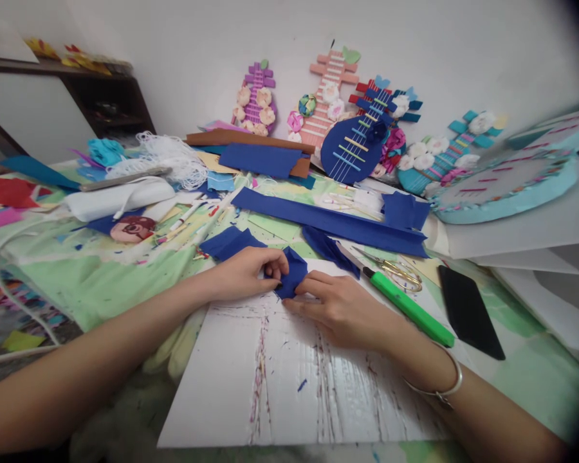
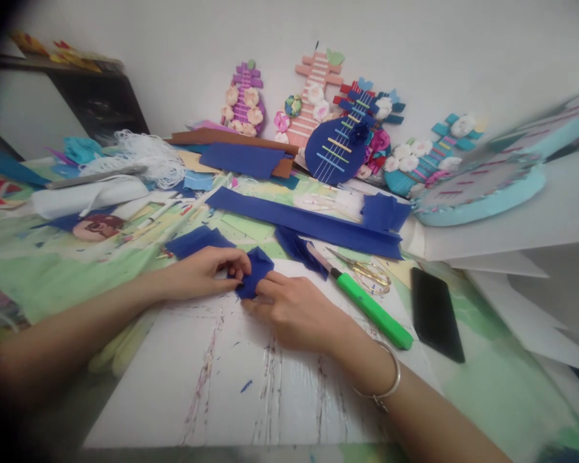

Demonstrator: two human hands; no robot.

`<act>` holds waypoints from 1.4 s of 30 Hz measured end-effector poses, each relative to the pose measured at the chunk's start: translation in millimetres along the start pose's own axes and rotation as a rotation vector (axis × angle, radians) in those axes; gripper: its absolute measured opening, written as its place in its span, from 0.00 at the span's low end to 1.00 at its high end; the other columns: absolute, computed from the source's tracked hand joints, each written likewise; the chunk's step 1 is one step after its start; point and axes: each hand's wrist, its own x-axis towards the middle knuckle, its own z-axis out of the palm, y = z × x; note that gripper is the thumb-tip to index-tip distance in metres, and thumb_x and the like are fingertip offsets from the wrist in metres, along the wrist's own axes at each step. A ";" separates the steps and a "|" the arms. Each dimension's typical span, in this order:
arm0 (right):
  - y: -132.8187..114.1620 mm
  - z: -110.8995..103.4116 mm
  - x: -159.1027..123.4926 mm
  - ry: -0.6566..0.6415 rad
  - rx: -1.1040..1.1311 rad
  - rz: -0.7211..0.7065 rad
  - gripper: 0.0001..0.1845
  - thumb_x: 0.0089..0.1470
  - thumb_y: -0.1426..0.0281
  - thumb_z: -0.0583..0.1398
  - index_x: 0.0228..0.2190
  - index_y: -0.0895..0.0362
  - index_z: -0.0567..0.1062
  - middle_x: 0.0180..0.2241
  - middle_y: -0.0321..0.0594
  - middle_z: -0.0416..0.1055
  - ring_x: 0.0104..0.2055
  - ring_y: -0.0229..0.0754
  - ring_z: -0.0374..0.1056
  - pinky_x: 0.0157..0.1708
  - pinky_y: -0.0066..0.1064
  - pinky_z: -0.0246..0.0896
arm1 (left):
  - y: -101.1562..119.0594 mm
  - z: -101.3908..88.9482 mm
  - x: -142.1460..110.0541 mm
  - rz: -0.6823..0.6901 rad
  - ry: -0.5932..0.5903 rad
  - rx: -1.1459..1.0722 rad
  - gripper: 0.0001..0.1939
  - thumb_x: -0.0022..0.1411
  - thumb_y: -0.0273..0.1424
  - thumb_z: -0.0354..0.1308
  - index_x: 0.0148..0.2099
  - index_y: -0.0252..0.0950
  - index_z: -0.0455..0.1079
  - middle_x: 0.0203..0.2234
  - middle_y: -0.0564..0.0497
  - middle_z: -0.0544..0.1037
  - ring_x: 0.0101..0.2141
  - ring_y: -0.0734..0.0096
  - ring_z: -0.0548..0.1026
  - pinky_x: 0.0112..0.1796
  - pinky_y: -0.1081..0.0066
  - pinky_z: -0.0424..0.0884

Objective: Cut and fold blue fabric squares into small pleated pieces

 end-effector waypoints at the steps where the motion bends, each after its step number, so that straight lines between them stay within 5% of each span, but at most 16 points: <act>1: -0.1 -0.1 0.0 0.004 0.006 0.002 0.18 0.53 0.78 0.55 0.46 0.55 0.72 0.38 0.45 0.71 0.41 0.43 0.63 0.32 0.33 0.57 | 0.2 0.7 -0.2 0.002 0.010 0.006 0.08 0.54 0.25 0.53 0.38 0.35 0.68 0.28 0.53 0.71 0.30 0.73 0.69 0.31 0.73 0.64; 8: -0.7 -1.8 0.9 0.025 0.020 0.002 0.14 0.56 0.78 0.54 0.43 0.56 0.72 0.41 0.46 0.70 0.42 0.43 0.63 0.31 0.31 0.58 | -0.6 8.5 -1.8 0.047 0.071 0.118 0.14 0.51 0.27 0.57 0.43 0.36 0.65 0.30 0.53 0.69 0.31 0.70 0.68 0.33 0.70 0.63; 42: -1.5 -3.6 2.0 -0.001 0.018 -0.007 0.17 0.54 0.78 0.55 0.45 0.57 0.74 0.47 0.43 0.72 0.45 0.44 0.62 0.29 0.31 0.57 | 0.5 9.3 -2.4 0.032 0.081 0.171 0.13 0.53 0.23 0.51 0.42 0.36 0.66 0.26 0.54 0.69 0.30 0.69 0.67 0.32 0.69 0.62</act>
